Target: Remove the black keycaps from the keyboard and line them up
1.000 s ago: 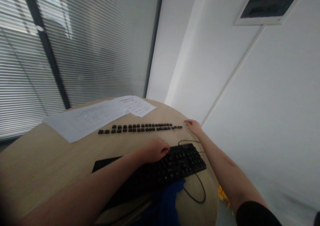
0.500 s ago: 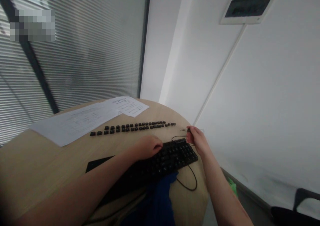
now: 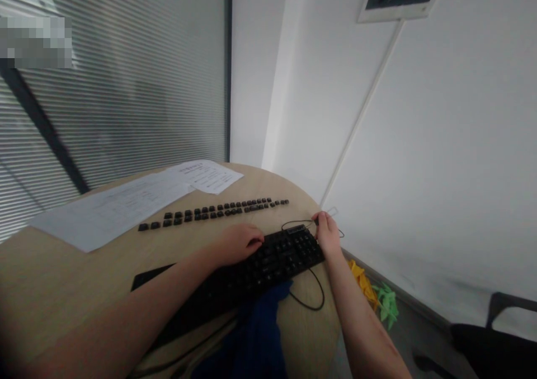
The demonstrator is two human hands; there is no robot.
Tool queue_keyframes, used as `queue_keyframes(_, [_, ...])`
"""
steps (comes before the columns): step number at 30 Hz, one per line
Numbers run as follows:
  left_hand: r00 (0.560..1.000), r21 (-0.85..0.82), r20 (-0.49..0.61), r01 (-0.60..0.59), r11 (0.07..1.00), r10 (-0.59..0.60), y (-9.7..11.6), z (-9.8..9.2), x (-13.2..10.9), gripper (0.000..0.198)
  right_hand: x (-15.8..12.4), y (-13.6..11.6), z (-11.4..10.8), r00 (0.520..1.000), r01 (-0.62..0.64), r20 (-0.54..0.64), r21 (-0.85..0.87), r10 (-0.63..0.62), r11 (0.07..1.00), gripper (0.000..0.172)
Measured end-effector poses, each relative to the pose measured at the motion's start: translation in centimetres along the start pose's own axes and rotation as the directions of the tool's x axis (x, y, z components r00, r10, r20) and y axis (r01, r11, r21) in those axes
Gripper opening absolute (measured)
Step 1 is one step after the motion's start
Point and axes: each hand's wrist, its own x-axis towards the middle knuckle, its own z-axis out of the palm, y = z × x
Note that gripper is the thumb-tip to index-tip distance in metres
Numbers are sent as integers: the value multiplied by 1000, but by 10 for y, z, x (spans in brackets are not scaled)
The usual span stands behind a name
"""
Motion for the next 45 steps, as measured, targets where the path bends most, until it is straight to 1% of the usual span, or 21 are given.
queue_keyframes(2, [1000, 0, 2, 0, 1000, 0, -1, 1, 0, 20, 1, 0, -3, 1000, 2, -31, -74, -5, 997, 55])
queue_keyframes(4, [1000, -2, 5, -5, 1000, 5, -1, 1, 0, 21, 1, 1, -5, 999, -1, -48, -113, -4, 994, 56])
queue_keyframes(8, [1000, -2, 21, 7, 1000, -7, 1, -1, -1, 22, 3, 1, -7, 999, -20, -52, -139, 13, 990, 56])
queue_keyframes(14, [1000, -3, 8, 0, 1000, 0, 0, 1, -1, 21, 2, -1, -5, 999, 15, -41, -197, -24, 980, 55])
queue_keyframes(18, [1000, -3, 4, -4, 1000, 4, -2, 3, -1, 20, 2, 0, -5, 999, 26, -30, -200, -33, 979, 55])
queue_keyframes(24, [1000, -8, 16, -4, 1000, 5, 1, 0, -1, 21, 1, 0, -5, 999, -2, -39, -206, -6, 979, 57])
queue_keyframes(32, [1000, 0, 14, 4, 1000, -4, 1, 0, -1, 21, 1, 4, -1, 995, -91, 25, -155, 96, 984, 50])
queue_keyframes(40, [1000, -6, 17, -5, 1000, 6, 1, -1, -1, 19, 0, 1, -1, 997, -67, 30, -158, 73, 985, 50])
queue_keyframes(45, [1000, -18, 3, -24, 1000, 24, -2, 3, -1, 19, 0, 2, -1, 999, -42, -15, -142, 40, 989, 53])
